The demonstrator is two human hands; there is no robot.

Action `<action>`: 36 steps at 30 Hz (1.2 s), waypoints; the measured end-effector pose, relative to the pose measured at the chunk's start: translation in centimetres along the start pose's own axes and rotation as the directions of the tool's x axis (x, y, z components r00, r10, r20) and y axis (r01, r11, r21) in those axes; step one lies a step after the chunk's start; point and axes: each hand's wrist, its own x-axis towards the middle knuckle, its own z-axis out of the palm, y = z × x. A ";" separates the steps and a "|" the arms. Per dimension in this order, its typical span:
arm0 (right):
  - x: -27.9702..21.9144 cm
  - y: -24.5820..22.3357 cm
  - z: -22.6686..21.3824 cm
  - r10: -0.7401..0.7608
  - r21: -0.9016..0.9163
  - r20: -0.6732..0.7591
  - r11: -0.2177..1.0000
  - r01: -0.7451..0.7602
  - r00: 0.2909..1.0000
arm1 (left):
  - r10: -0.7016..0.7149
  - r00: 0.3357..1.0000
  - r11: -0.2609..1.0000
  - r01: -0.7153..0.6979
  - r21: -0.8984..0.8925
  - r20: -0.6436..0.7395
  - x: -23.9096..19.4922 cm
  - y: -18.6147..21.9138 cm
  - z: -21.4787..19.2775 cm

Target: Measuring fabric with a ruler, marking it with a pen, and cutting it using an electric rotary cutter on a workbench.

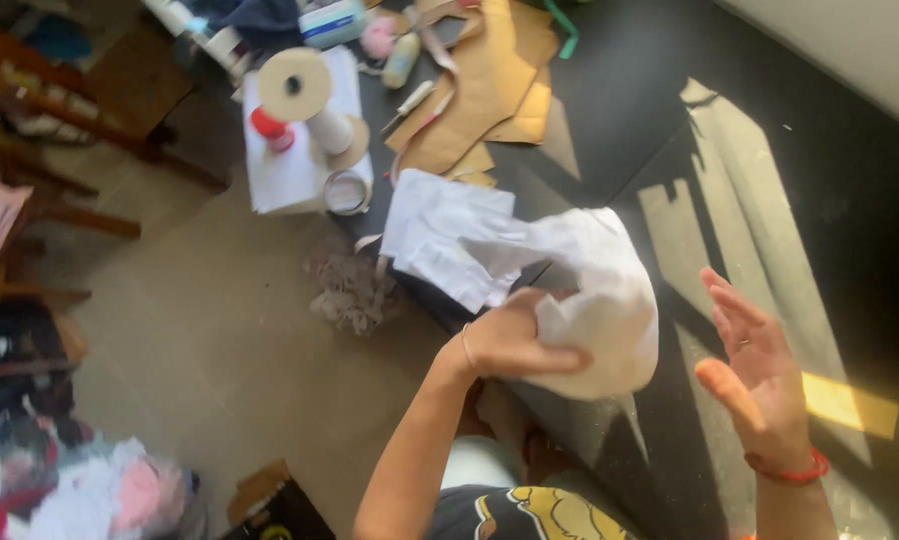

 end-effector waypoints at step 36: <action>-58.2 -0.5 63.1 0.402 -0.123 0.720 0.876 0.467 -0.566 | -0.621 -0.598 0.730 -0.207 -0.651 -0.507 -67.0 -51.7 22.0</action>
